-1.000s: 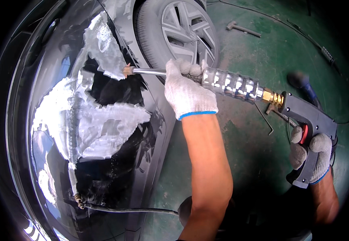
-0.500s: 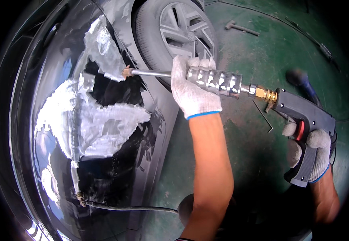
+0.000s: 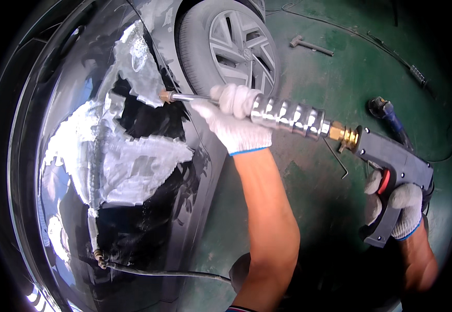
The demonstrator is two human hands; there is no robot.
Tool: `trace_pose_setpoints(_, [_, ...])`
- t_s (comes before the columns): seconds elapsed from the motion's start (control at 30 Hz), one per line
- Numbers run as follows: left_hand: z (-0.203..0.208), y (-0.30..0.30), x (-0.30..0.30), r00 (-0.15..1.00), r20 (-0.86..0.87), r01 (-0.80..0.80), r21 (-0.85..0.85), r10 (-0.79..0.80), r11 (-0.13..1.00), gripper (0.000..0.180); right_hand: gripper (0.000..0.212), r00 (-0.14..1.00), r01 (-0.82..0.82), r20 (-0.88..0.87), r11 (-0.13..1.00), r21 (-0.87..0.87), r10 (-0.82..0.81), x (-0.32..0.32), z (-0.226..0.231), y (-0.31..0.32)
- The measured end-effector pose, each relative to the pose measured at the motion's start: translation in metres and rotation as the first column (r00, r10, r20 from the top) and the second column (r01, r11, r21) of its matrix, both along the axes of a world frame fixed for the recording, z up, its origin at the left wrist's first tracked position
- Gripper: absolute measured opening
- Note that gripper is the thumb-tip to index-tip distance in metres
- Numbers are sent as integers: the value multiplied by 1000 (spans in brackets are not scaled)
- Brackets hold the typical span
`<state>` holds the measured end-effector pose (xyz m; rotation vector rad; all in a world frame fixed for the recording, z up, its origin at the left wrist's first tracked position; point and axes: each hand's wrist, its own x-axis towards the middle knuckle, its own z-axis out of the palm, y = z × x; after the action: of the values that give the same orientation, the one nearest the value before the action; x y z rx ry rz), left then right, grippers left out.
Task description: The person uses a handheld power sander to smooth a white filler patch on the rear quarter panel of a dark-colored car. They periodically pause to wipe the area with a cloth and inspect the surface. The person then uses a blowtorch to heat the filler and a hammer to tap the panel.
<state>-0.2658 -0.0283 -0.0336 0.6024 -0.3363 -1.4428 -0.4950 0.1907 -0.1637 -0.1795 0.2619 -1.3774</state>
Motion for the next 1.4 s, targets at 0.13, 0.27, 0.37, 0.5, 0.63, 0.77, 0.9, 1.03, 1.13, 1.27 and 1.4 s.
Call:
trace_pose_setpoints(0.13, [7,4,-6,999,54,-5,-6,5,1000,29,67,996,-4,87,999,33,2,1,-2,4])
trace_pose_setpoints(0.27, [7,6,-5,996,89,-14,0,14,1000,29,68,984,1,176,998,63,-12,1,-9,6])
trace_pose_setpoints(0.37, [6,10,-5,993,115,-26,4,25,1000,28,65,989,5,144,996,84,-17,0,-8,2])
trace_pose_setpoints(0.5, [6,9,-9,989,147,-28,10,26,1000,28,65,994,3,113,996,87,-13,1,-6,-4])
trace_pose_setpoints(0.63, [4,2,-14,973,221,-71,-6,70,997,27,67,993,8,114,997,81,-17,3,-7,-5])
trace_pose_setpoints(0.77, [-3,3,-7,985,167,-18,-100,35,995,28,65,989,11,145,998,63,-20,3,-15,-2])
trace_pose_setpoints(0.9, [-4,0,-2,986,169,1,-76,12,997,29,61,992,13,122,998,53,-20,3,-13,-2])
trace_pose_setpoints(1.03, [-8,-4,-9,972,221,-73,-32,78,997,29,66,989,11,143,997,73,-21,0,-21,1])
trace_pose_setpoints(1.13, [-3,16,-36,954,280,-130,55,110,990,30,69,998,33,51,999,17,-34,-3,-25,0])
trace_pose_setpoints(1.27, [-13,10,-25,989,125,86,-22,-82,996,27,68,996,52,66,998,25,-53,7,7,-3])
trace_pose_setpoints(1.4, [-22,16,-36,995,89,-45,-68,51,997,27,67,994,6,110,999,-34,-2,12,10,-7])
